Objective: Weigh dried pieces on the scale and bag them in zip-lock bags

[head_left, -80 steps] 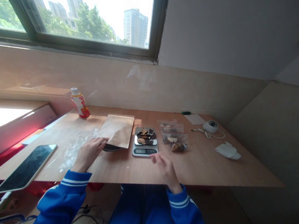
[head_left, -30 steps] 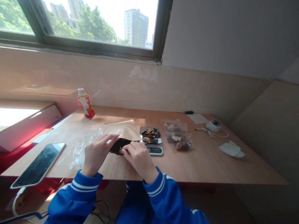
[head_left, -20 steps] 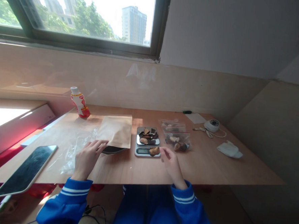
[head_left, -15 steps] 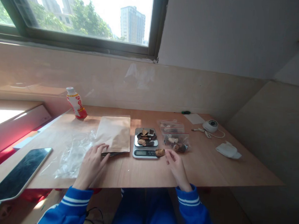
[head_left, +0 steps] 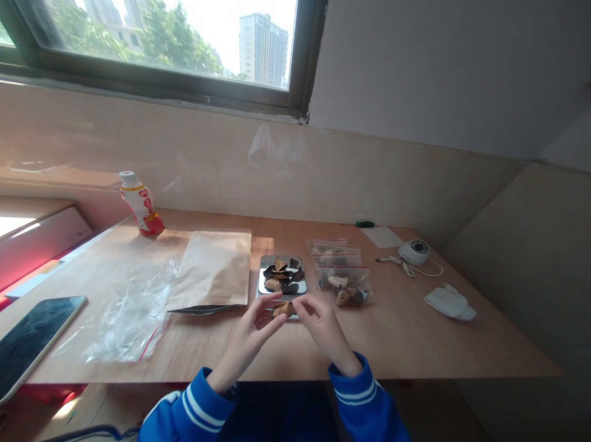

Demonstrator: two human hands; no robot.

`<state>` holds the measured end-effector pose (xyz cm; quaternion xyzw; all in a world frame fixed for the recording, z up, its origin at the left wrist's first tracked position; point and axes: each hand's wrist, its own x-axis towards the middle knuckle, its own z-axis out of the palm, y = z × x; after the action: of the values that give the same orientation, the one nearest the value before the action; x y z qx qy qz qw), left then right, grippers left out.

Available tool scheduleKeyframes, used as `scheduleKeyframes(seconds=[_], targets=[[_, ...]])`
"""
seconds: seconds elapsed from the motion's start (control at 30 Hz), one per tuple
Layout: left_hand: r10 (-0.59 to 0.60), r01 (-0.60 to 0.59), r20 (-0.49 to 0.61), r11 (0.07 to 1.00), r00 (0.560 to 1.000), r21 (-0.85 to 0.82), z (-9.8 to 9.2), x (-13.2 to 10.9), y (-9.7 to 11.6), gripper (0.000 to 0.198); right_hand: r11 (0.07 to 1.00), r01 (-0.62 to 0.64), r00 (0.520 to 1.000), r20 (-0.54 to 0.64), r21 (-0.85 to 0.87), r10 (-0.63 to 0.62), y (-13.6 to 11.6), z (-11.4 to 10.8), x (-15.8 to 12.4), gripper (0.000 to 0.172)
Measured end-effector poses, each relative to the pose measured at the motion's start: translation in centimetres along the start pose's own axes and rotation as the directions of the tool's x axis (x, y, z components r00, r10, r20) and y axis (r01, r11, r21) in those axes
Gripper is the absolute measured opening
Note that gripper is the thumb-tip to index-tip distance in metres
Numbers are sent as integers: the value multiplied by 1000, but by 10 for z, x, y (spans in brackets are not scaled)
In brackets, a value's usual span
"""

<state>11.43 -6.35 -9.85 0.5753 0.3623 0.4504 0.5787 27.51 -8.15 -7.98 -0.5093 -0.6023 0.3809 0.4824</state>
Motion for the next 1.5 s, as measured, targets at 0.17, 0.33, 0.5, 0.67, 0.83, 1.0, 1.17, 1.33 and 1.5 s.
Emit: scheduleKeyframes(seconds=[0.17,0.33,0.5,0.67,0.83,1.0,1.17,1.33,1.5], targets=[[2,-1,-61,1000,998,23,-12,8,1,35,960,139,990,36,-245,-134,17,-16,28,27],[29,-14,-119,992,992,124,-28,21,9,41,719,175,974,10,-673,-228,52,-33,68,32],[114,-51,-213,958,970,281,-46,48,17,39,601,182,972,48,-778,-231,57,-33,76,23],[149,-45,-251,925,956,378,-62,93,15,42,695,154,968,-33,-702,-249,52,-45,44,22],[83,48,-224,849,971,526,-60,130,-5,31,772,74,967,-143,-632,-210,75,-66,-15,22],[114,97,-255,720,960,688,-48,134,-16,23,813,7,970,-193,-582,-147,96,-76,-44,21],[165,76,-204,569,965,819,-44,130,-16,19,887,9,966,-226,-462,-128,101,-74,-42,24],[236,-17,-122,512,964,859,-49,129,-14,35,954,-17,917,-385,-299,-104,102,-79,-43,26],[386,-85,-150,529,910,844,-69,109,5,38,966,-96,892,-451,-239,-23,103,-85,-46,27]])
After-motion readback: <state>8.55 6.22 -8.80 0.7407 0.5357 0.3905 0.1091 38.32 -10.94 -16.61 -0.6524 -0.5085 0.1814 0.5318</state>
